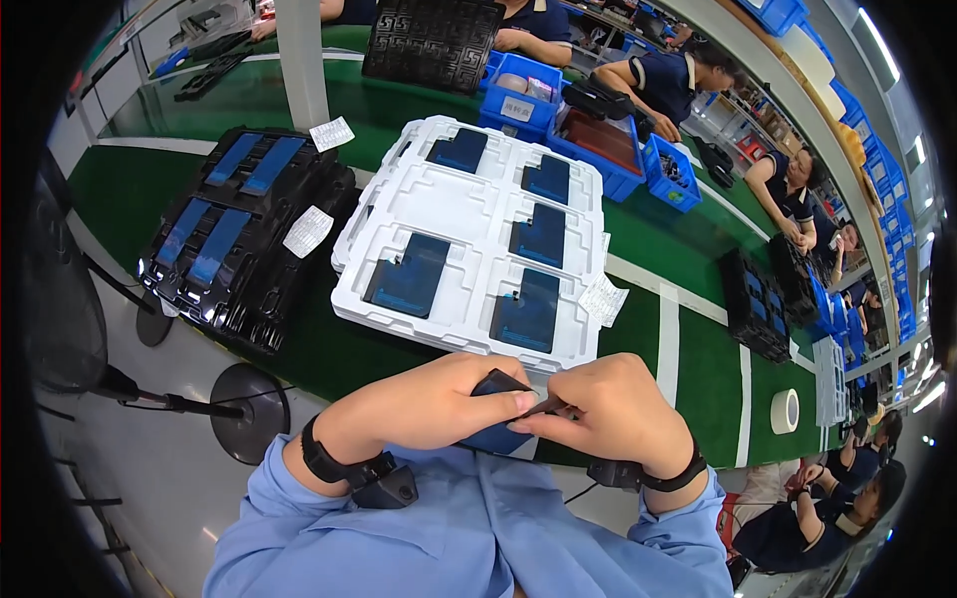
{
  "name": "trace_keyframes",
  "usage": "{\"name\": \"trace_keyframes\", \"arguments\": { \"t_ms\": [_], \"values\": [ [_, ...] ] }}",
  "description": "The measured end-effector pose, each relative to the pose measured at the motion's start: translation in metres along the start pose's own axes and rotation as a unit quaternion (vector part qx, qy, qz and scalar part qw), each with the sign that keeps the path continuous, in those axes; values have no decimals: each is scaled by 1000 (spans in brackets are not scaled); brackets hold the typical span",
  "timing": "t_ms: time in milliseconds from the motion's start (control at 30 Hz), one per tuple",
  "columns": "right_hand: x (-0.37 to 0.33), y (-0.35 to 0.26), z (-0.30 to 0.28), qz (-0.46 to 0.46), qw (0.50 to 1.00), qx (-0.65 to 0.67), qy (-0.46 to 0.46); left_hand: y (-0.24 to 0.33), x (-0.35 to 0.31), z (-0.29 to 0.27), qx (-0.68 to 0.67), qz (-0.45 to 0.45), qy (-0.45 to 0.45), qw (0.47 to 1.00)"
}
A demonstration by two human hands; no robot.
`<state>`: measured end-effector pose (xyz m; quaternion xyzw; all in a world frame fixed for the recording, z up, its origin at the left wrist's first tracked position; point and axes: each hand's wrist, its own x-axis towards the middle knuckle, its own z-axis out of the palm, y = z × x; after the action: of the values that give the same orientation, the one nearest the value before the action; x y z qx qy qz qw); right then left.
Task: The recorder is at an industrial assembly line, using a utility knife to trim or apply tape/film to small electronic glass or plastic panels.
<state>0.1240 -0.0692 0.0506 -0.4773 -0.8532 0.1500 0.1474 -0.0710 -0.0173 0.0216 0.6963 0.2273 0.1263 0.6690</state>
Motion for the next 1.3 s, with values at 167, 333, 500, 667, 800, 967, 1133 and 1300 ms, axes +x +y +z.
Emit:
{"name": "trace_keyframes", "arguments": {
  "t_ms": [167,333,500,667,800,967,1133,1300],
  "values": [
    [2,0,-2,5,1000,-2,-2,-2,1,1,-7,8,12,1000],
    [1,1,-1,0,1000,7,-4,-2,0,1,4,1,12,1000],
    [0,-1,-2,-1,1000,4,2,-3,1,1,-5,1,7,1000],
    [1,0,-2,3,1000,-5,-4,-4,1,1,-11,13,15,1000],
    [0,1,-1,-5,1000,12,10,-5,2,1,-6,21,12,1000],
    [3,0,-7,13,998,17,-60,-7,2,1,-12,30,0,999],
    [3,-2,-6,16,998,13,-59,0,1,0,9,21,3,1000],
    [0,3,6,-16,999,27,18,-9,2,-1,-3,53,8,999]
  ]
}}
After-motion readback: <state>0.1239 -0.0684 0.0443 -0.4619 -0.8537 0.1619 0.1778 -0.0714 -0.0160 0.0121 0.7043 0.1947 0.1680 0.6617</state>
